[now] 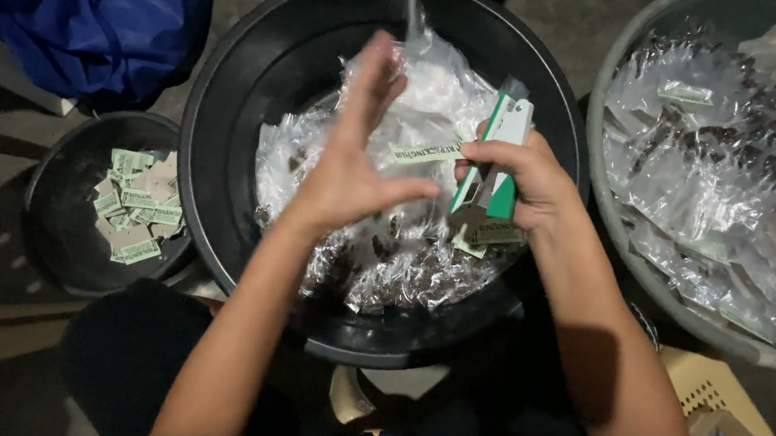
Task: Stapling identification labels onto small plastic bags containing metal components
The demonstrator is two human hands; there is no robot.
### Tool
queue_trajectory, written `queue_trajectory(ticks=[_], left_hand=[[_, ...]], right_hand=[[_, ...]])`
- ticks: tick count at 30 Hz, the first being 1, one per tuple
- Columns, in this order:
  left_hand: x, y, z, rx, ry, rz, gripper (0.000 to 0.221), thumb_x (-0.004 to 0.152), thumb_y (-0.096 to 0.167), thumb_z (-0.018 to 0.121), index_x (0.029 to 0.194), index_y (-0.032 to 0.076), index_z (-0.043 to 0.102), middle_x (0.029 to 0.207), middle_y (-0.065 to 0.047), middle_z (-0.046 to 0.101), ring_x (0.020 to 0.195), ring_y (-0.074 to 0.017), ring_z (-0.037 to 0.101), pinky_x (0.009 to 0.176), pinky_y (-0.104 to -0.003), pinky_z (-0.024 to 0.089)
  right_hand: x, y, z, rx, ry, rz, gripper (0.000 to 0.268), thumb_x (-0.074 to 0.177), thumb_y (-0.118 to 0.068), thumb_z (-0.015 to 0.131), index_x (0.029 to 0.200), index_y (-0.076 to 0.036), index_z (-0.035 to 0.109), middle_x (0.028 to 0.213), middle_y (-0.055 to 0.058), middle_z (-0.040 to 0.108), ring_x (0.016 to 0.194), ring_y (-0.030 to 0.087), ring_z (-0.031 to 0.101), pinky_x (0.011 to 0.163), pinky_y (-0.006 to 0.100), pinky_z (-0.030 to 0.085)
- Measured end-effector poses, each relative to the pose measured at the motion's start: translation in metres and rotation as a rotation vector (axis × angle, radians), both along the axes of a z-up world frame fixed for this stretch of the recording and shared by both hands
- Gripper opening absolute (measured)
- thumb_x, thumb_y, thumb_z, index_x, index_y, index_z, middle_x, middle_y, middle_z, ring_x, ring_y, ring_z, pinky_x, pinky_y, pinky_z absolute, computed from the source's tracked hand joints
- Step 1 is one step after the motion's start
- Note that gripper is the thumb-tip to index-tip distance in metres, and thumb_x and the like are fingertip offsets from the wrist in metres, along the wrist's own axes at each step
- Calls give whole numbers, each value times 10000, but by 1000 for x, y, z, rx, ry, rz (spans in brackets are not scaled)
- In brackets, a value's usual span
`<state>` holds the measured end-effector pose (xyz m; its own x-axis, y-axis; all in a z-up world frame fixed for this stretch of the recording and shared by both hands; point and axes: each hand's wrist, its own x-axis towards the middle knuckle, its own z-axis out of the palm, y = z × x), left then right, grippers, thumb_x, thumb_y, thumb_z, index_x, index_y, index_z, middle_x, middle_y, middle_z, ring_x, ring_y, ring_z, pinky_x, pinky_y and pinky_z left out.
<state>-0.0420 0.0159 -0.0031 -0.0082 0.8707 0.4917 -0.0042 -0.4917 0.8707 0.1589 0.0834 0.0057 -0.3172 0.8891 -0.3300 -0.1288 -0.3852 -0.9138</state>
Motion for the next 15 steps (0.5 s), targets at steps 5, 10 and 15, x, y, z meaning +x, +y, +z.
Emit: queue_trajectory(ticks=[5,10,15], left_hand=[[6,2,-32,-273,355,221,718,793,88,875,1421,175,538,1011,-124,790,1006,-330,761,924,-430,578],[7,0,-21,-400,447,248,641,725,110,896,1310,172,641,1139,-108,765,1026,-369,742,873,-449,596],[16,-3,-32,-426,261,86,553,677,255,971,1120,81,690,1003,-148,769,1006,-330,745,889,-435,579]], right_hand=[[13,14,-24,184,-199,107,281,741,-79,873,931,2,682,797,124,683,741,233,696,768,358,554],[5,-2,2,746,-539,117,518,777,-118,922,1215,-24,662,998,154,744,997,257,718,913,415,550],[7,4,12,962,-559,203,392,673,-66,908,965,3,655,735,161,654,682,242,637,636,387,492]])
